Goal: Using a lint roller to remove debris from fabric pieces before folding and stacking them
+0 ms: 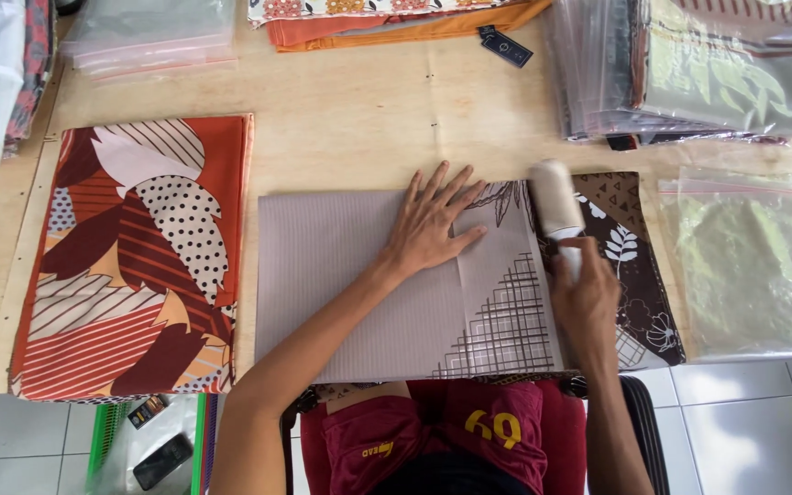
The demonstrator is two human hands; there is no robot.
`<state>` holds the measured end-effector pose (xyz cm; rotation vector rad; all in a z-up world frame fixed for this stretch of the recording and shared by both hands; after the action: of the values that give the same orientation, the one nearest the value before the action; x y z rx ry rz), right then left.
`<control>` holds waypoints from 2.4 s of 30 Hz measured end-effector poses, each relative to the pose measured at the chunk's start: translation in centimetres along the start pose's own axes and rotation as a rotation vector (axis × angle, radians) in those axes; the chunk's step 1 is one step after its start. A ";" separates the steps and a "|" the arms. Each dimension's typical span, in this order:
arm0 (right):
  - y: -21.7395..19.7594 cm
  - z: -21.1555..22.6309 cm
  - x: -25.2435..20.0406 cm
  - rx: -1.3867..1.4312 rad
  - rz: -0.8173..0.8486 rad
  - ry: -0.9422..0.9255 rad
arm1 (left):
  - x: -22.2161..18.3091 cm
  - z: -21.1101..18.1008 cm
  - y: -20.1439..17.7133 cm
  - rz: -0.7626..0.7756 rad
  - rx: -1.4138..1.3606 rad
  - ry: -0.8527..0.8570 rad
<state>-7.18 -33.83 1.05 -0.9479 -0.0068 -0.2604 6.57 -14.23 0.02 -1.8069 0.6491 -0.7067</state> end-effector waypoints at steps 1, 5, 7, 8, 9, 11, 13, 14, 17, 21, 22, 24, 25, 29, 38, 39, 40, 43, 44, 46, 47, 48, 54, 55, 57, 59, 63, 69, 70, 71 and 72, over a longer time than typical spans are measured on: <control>-0.4 -0.6 0.1 0.001 -0.001 0.002 | 0.0 0.0 -0.1 0.002 0.001 0.001; -3.0 -1.3 -0.3 -0.131 -0.067 0.040 | -0.1 0.0 0.0 0.000 -0.005 -0.009; -2.9 -0.8 -0.4 -0.141 -0.080 0.019 | 0.0 0.1 0.1 -0.009 0.000 -0.015; -2.0 -1.0 -0.4 -0.037 -0.056 0.016 | 0.0 0.1 0.2 -0.013 -0.011 -0.018; -1.0 -1.3 -0.5 0.067 -0.032 0.013 | -0.1 0.2 0.3 -0.018 -0.022 -0.021; 0.8 0.6 -0.6 0.101 0.006 0.012 | -0.1 0.3 0.3 -0.022 -0.023 -0.022; 1.6 2.0 -0.9 0.136 0.042 0.015 | -0.3 0.2 0.4 -0.022 -0.024 -0.020; 1.3 2.4 -0.7 0.104 0.035 0.022 | -0.2 0.3 0.2 -0.028 -0.024 -0.022; 0.1 0.8 0.0 0.049 0.007 0.029 | -0.1 0.4 -0.1 -0.037 -0.016 -0.024; -3.2 -1.6 0.4 -0.056 -0.053 0.042 | 0.1 0.4 0.3 -0.037 0.003 -0.030; -3.6 -1.6 0.4 -0.057 -0.056 0.041 | 0.2 0.5 0.5 -0.040 0.002 -0.029; -4.9 -1.4 0.2 -0.094 -0.122 0.054 | 0.3 0.6 1.1 -0.033 0.062 -0.031; -4.3 -1.9 0.0 -0.093 -0.122 0.054 | 0.1 0.6 1.2 -0.033 0.063 -0.031; -1.1 -0.5 0.3 0.038 -0.038 -0.112 | 0.2 0.7 1.3 -0.035 0.047 -0.037; -2.1 -2.4 1.2 -0.015 -0.054 0.013 | 0.3 0.9 1.7 -0.046 0.052 -0.049; -3.4 -2.9 1.2 -0.016 -0.105 0.051 | 0.3 0.9 1.7 -0.035 0.048 -0.050; -3.8 -3.5 1.2 -0.018 -0.104 0.051 | 0.3 1.0 1.7 -0.036 0.046 -0.051; -5.9 -4.4 0.4 -0.034 -0.203 0.083 | 0.3 0.9 1.8 -0.047 0.022 -0.039; -6.3 -3.8 0.0 -0.024 -0.230 0.089 | 0.3 0.9 1.8 -0.053 0.030 -0.037; -6.1 -3.1 -0.4 -0.015 -0.259 0.095 | 0.3 0.9 1.6 -0.061 0.039 -0.034; -5.0 -2.5 -0.2 0.030 -0.203 0.020 | 0.4 0.9 1.6 -0.056 0.037 -0.031; -4.0 -1.9 -0.3 0.075 -0.144 -0.053 | 0.3 0.8 1.7 -0.048 0.033 -0.030; 0.6 3.0 0.0 0.080 -0.005 -0.109 | -0.1 0.5 0.4 -0.016 -0.053 -0.038; 0.2 2.9 -0.1 0.082 -0.009 -0.110 | -0.1 0.6 0.4 -0.018 -0.049 -0.037; -0.5 2.0 -0.2 0.097 -0.008 -0.021 | -0.2 0.5 0.4 -0.031 -0.040 -0.033; -1.9 1.4 0.1 0.053 -0.034 -0.017 | 0.0 0.7 0.6 -0.040 -0.032 -0.030; -3.7 -3.7 0.8 -0.062 -0.158 0.065 | 0.1 0.8 1.0 -0.043 -0.021 -0.026; -3.9 -3.6 -0.3 0.074 -0.220 0.013 | 0.1 0.8 0.9 -0.039 -0.041 -0.026; -3.2 -3.0 -0.3 0.074 -0.221 0.011 | 0.1 0.7 0.8 -0.040 -0.040 -0.026; -2.1 -2.3 -0.2 0.091 -0.163 -0.020 | 0.1 0.6 0.7 -0.030 -0.056 -0.028; -0.8 -1.5 0.0 0.108 -0.104 -0.054 | 0.0 0.6 0.7 -0.020 -0.071 -0.033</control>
<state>-7.53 -35.50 0.85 -0.8477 -0.1184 -0.3271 6.96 -14.03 -0.80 -1.8887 0.6420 -0.6733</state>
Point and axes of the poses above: each hand's wrist, its own x-axis towards the middle knuckle, its own y-axis out of the palm, z = x × y, the point moved 8 cm from there along x, towards the middle knuckle, and after that the axes turned 11 degrees about z, right-handed, at the moved point
